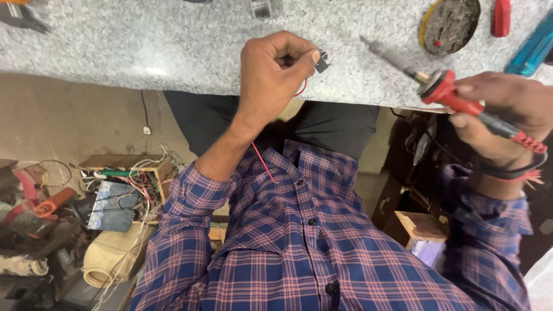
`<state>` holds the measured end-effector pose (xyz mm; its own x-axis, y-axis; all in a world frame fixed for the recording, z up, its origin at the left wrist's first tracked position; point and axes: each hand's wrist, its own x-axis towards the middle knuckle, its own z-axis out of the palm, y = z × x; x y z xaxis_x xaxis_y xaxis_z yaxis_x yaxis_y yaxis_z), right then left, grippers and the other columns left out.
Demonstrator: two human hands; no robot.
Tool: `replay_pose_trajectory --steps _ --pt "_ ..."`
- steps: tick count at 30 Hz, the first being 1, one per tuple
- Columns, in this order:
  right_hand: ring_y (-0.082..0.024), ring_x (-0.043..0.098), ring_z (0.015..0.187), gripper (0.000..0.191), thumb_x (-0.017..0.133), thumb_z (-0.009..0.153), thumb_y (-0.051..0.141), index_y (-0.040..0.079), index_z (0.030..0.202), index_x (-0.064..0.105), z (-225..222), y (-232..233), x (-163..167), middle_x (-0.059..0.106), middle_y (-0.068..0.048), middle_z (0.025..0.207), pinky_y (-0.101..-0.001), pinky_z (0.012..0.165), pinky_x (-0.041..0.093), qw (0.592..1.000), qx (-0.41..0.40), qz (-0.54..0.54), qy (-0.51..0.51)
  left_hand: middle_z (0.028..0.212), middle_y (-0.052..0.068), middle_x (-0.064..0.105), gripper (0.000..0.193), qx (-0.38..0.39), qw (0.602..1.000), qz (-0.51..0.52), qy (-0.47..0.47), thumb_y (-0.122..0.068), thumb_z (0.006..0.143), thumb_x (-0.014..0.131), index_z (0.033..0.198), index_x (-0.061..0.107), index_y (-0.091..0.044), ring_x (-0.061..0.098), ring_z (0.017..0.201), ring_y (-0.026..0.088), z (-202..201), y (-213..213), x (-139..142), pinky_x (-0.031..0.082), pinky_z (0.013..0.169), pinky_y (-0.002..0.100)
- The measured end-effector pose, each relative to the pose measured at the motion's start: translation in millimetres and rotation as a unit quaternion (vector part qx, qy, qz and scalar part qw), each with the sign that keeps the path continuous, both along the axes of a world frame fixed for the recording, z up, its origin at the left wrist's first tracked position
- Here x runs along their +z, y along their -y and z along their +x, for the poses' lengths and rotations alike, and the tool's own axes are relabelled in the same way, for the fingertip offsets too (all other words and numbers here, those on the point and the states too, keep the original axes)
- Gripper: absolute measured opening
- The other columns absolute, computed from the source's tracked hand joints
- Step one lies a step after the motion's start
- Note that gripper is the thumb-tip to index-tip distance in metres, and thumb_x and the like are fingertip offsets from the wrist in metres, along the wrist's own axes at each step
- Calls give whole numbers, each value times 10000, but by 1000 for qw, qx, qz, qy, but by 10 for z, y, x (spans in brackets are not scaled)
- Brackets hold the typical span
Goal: The person solders wires to a small blue cylindrical component using a soldering iron and solder wire. They strip wire ends with pliers, apply solder to the component leads, and secure the connections. The person also uses a screwdriver to adjust the component and inspects the soldered joints.
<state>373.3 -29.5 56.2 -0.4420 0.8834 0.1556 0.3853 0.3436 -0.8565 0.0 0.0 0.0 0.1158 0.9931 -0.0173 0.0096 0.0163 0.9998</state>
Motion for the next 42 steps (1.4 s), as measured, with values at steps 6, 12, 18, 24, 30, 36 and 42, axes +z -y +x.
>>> replay_pose_trajectory --steps 6,12,18,24,30,36,42 --pt "-233 745 843 233 840 880 139 11 1056 754 -592 56 -5 735 -214 1024 -262 669 588 994 36 8 102 806 44 761 60 1 1000 19 -16 -38 959 768 939 751 15 704 726 56 -245 90 -311 559 644 210" --pt "-241 741 856 237 833 875 121 23 1075 752 -1029 6 -151 727 -210 1046 -270 682 594 994 61 13 94 794 38 757 54 7 1000 17 -19 -33 954 763 933 749 15 693 710 48 -505 191 -509 553 632 207" --pt "-265 739 856 217 829 840 60 -1 1034 755 -1072 6 -198 728 -228 1017 -279 657 592 987 102 45 118 802 41 757 50 6 1000 14 -13 -29 958 761 938 744 14 699 720 48 -506 289 -581 567 642 207" --pt "-245 740 850 205 843 880 62 16 1064 764 -957 211 -124 730 -206 1007 -279 685 597 988 75 42 128 805 44 766 56 11 1000 13 -16 -43 959 764 938 749 7 717 720 53 -325 416 -566 583 642 206" --pt "-268 738 885 216 849 854 74 24 1048 768 -989 244 -140 727 -208 1020 -287 683 601 983 106 62 135 803 45 762 49 12 999 24 -24 -41 963 763 940 752 1 714 717 57 -366 530 -557 578 633 208" --pt "-263 740 881 210 862 850 52 15 1038 776 -968 406 -111 735 -214 1024 -287 680 597 980 99 73 154 793 46 764 48 18 1000 5 -20 -33 954 765 929 748 5 708 707 53 -322 678 -542 574 628 208" --pt "-267 742 897 202 858 844 62 19 1024 777 -916 406 -43 734 -202 1019 -290 694 598 982 87 67 155 797 46 767 64 13 1000 -3 -17 -40 957 767 928 736 8 717 711 52 -233 654 -509 582 634 209"
